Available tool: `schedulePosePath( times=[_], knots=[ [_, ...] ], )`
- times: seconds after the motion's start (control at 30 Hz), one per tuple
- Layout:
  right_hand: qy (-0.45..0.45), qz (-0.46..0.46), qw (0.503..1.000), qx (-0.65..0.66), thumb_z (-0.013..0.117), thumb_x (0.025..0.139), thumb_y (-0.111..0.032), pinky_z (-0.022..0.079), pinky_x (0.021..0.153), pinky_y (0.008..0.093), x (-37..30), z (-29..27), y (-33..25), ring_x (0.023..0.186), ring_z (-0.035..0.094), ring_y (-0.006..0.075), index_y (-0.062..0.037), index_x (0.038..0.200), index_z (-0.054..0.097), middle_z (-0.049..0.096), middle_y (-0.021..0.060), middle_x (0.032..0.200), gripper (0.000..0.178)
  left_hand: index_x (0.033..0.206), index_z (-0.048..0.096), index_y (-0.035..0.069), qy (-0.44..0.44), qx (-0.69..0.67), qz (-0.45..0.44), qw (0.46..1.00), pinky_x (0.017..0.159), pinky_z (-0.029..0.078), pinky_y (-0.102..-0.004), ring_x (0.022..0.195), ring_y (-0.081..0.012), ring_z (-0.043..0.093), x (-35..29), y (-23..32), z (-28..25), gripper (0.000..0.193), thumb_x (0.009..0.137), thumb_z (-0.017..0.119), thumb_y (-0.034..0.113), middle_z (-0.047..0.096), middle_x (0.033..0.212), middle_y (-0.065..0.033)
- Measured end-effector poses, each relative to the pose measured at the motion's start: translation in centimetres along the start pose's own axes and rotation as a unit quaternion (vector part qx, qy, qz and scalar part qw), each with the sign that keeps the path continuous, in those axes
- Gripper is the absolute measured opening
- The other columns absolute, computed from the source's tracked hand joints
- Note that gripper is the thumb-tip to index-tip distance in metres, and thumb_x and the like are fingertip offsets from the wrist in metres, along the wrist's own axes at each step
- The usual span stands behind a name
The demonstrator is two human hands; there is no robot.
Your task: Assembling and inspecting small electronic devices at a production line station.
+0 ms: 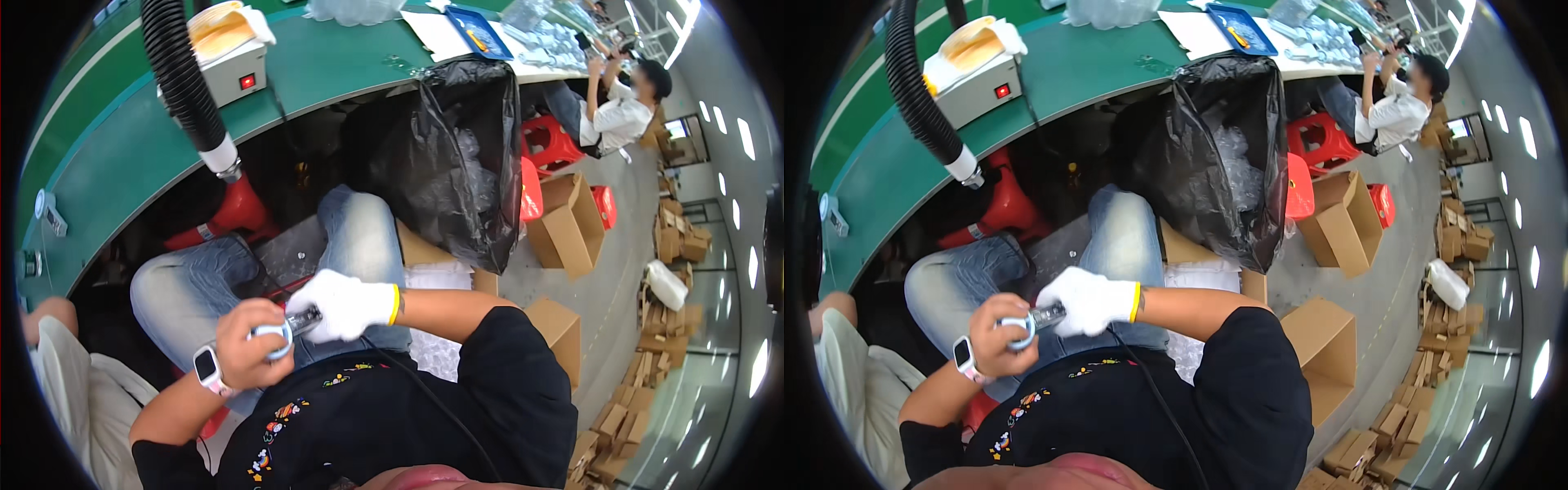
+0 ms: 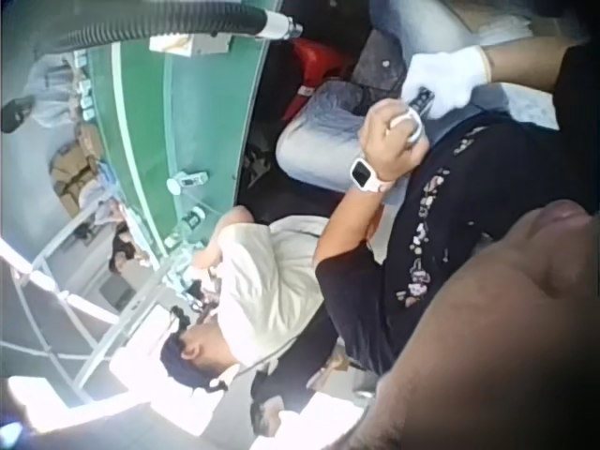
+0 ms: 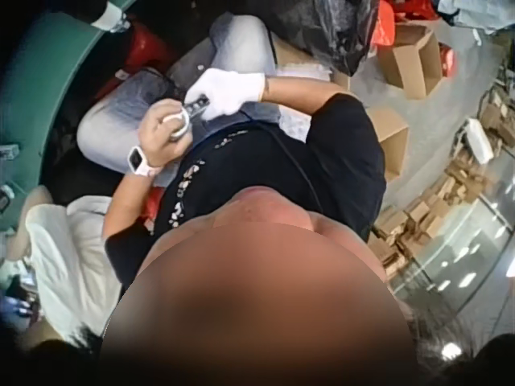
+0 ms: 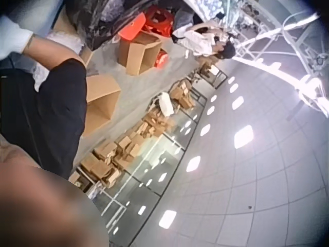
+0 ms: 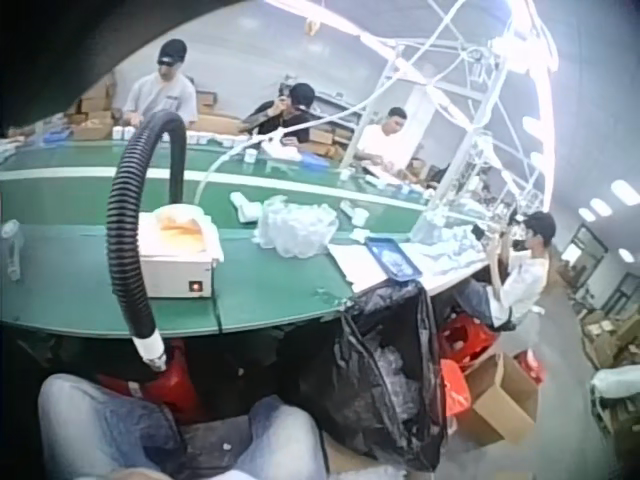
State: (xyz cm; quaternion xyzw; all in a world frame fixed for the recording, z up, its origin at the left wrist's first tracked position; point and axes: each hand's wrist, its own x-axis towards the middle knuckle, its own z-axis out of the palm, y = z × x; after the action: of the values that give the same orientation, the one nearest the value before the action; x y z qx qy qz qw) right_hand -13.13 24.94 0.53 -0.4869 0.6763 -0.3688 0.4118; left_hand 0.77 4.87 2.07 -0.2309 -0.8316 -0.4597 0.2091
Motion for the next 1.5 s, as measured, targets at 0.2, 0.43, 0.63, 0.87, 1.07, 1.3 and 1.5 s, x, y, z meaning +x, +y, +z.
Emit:
schedulePosePath(
  times=[0.2, 0.43, 0.63, 0.87, 1.07, 1.3, 1.5],
  knots=[
    [0.033, 0.001, 0.994, -0.101, 0.077, 0.075, -0.023, 0.055, 0.072, 0.0459, -1.1, 0.9, 1.5, 0.079, 0.07, 0.0394, -0.0108, 0.1, 0.074, 0.071, 0.0162, 0.081, 0.028, 0.091, 0.064, 0.012, 0.055, 0.018, 0.025, 0.998, 0.073, 0.061, -0.0428, 0.09, -0.0341, 0.072, -1.8, -0.7, 3.3, 0.037, 0.062, 0.086, 0.004, 0.065, 0.101, -0.0106],
    [0.036, 0.038, 0.993, -0.109, 0.076, 0.079, -0.025, 0.057, 0.077, 0.0448, 0.1, -0.5, 2.5, 0.086, 0.072, 0.0382, -0.0111, 0.113, 0.072, 0.073, 0.0173, 0.09, 0.037, 0.136, 0.052, 0.008, 0.084, -0.116, -0.248, 0.958, 0.081, 0.06, -0.0422, 0.099, -0.0251, 0.069, -0.4, -2.9, 2.5, 0.074, 0.069, 0.084, 0.009, 0.065, 0.116, -0.0098],
    [0.14, -0.033, 0.972, 0.183, 0.073, 0.092, -0.024, 0.057, 0.093, 0.0406, 1.9, -0.7, 2.8, 0.108, 0.07, 0.0302, -0.0063, 0.148, 0.052, 0.071, 0.0185, 0.119, 0.062, 0.147, 0.046, 0.007, 0.149, -0.2, -0.355, 0.901, 0.088, 0.058, -0.0412, 0.106, -0.0213, 0.067, -7.0, -6.1, -2.4, 0.08, 0.079, 0.085, 0.024, 0.065, 0.124, -0.0091],
    [0.402, 0.119, 0.887, -0.192, 0.072, 0.094, -0.025, 0.052, 0.104, 0.0426, -0.3, -2.8, 18.6, 0.118, 0.066, 0.0348, -0.0017, 0.137, 0.062, 0.068, 0.0215, 0.129, 0.05, 0.155, 0.04, 0.013, 0.602, -0.192, -0.213, 0.745, 0.096, 0.058, -0.0442, 0.12, -0.023, 0.062, 2.1, -12.3, -13.1, 0.064, 0.099, 0.069, 0.024, 0.056, 0.141, -0.0089],
    [0.375, 0.162, 0.894, -0.187, 0.074, 0.09, -0.028, 0.049, 0.105, 0.0452, 1.6, -2.7, 18.7, 0.115, 0.065, 0.0399, -0.0036, 0.124, 0.069, 0.07, 0.0199, 0.124, 0.042, 0.128, 0.065, 0.009, 0.511, 0.243, -0.262, 0.782, 0.091, 0.057, -0.0392, 0.109, -0.0278, 0.07, 9.9, -26.2, -22.4, 0.061, 0.081, 0.089, 0.04, 0.073, 0.117, -0.0134],
    [0.391, 0.145, 0.875, -0.248, 0.074, 0.089, -0.019, 0.055, 0.094, 0.04, 2.3, -4.2, 18.3, 0.103, 0.07, 0.0328, -0.0034, 0.113, 0.072, 0.072, 0.0162, 0.11, 0.029, 0.139, 0.057, 0.012, 0.426, 0.292, -0.369, 0.773, 0.102, 0.053, -0.0442, 0.119, -0.0366, 0.068, 17.4, -38.5, -28.3, 0.073, 0.081, 0.085, 0.047, 0.071, 0.128, -0.0179],
    [0.495, 0.062, 0.854, -0.148, 0.074, 0.084, -0.007, 0.054, 0.094, 0.0427, 2.3, -6.4, 17.0, 0.103, 0.069, 0.0346, -0.0016, 0.105, 0.072, 0.071, 0.016, 0.106, 0.022, 0.155, 0.041, 0.016, 0.305, 0.406, -0.449, 0.735, 0.109, 0.045, -0.0574, 0.134, -0.0365, 0.059, 18.2, -40.3, -27.6, 0.083, 0.089, 0.075, 0.052, 0.062, 0.144, -0.0191]
  ],
)
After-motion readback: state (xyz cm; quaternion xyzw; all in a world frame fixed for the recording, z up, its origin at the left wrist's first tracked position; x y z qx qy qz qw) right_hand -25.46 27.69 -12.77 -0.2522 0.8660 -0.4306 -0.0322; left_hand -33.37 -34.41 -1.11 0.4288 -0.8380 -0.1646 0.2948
